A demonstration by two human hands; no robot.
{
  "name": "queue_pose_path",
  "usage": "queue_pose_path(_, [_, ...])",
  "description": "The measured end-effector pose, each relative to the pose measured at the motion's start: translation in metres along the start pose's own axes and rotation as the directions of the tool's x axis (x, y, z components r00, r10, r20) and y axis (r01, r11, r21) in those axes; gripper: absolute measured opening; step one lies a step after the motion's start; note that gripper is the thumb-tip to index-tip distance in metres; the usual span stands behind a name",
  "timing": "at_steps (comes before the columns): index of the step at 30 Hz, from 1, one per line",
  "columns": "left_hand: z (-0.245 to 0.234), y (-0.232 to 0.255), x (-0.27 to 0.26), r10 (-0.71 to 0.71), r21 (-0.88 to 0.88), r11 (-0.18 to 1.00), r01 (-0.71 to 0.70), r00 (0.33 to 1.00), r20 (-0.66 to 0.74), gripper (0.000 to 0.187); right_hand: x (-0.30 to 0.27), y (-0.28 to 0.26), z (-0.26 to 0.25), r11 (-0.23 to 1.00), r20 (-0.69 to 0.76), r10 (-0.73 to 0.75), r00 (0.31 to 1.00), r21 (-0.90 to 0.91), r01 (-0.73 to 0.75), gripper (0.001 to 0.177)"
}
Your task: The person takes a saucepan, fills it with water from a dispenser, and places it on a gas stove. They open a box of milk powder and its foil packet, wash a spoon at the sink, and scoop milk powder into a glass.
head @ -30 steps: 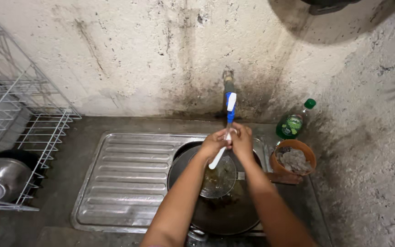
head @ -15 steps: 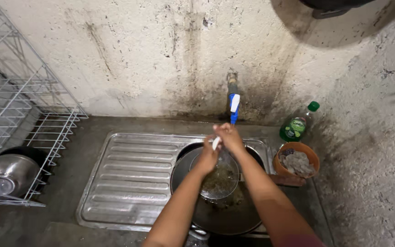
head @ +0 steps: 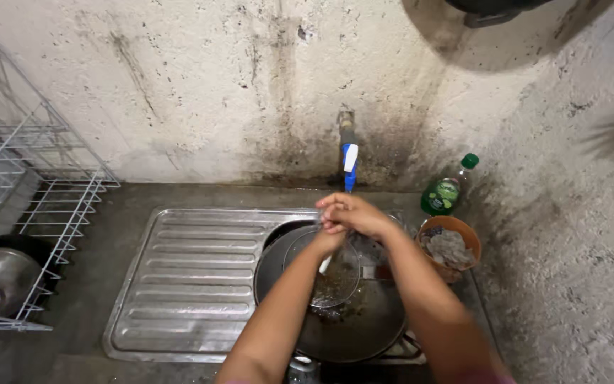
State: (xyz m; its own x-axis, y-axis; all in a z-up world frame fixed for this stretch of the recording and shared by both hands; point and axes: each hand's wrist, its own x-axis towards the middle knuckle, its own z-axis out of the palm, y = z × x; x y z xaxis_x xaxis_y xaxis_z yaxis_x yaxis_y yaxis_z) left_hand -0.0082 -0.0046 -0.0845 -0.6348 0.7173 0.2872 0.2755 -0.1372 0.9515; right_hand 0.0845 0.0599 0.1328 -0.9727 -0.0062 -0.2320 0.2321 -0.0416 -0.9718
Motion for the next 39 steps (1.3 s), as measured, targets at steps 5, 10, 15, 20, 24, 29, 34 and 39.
queue_pose_path(5, [0.000, 0.031, 0.017, -0.392, -0.577, 0.704, 0.414, 0.904, 0.169, 0.026, -0.007, 0.010, -0.035, 0.976, -0.106, -0.181, 0.978, -0.139, 0.166, 0.021])
queue_pose_path(10, [-0.009, 0.115, 0.009, -0.387, -0.685, 0.620, 0.383, 0.908, 0.157, 0.037, -0.009, 0.060, -0.048, 0.953, -0.509, -0.297, 0.808, -0.214, 0.215, 0.024])
queue_pose_path(15, [-0.016, 0.127, 0.010, -0.558, -0.310, 0.788, 0.532, 0.830, 0.004, 0.051, -0.005, 0.107, -0.019, 0.981, -0.214, -0.107, 0.971, 0.138, 0.138, 0.018])
queue_pose_path(20, [-0.012, 0.072, 0.016, -0.308, -0.469, 0.848, 0.249, 0.950, -0.052, 0.043, 0.009, 0.103, -0.009, 0.990, -0.413, -0.078, 0.907, 0.078, 0.121, 0.026])
queue_pose_path(24, [0.000, 0.073, -0.009, -0.426, -0.542, 0.763, 0.352, 0.905, -0.011, 0.036, 0.021, 0.089, -0.013, 0.969, -0.407, -0.055, 0.912, 0.200, 0.148, 0.033])
queue_pose_path(29, [0.012, 0.106, -0.045, -0.572, -0.508, 0.673, 0.537, 0.814, 0.102, 0.042, 0.043, 0.084, -0.016, 0.936, -0.463, -0.036, 0.885, 0.296, 0.193, 0.034])
queue_pose_path(34, [0.017, 0.073, -0.058, -0.448, -0.393, 0.794, 0.464, 0.883, 0.137, 0.024, 0.052, 0.101, -0.017, 0.926, -0.456, -0.244, 0.856, 0.152, 0.345, 0.029])
queue_pose_path(39, [0.014, 0.066, -0.073, -0.368, 0.166, 0.912, 0.376, 0.926, -0.078, 0.024, 0.058, 0.098, -0.006, 0.953, -0.497, -0.085, 0.863, 0.214, 0.217, 0.045])
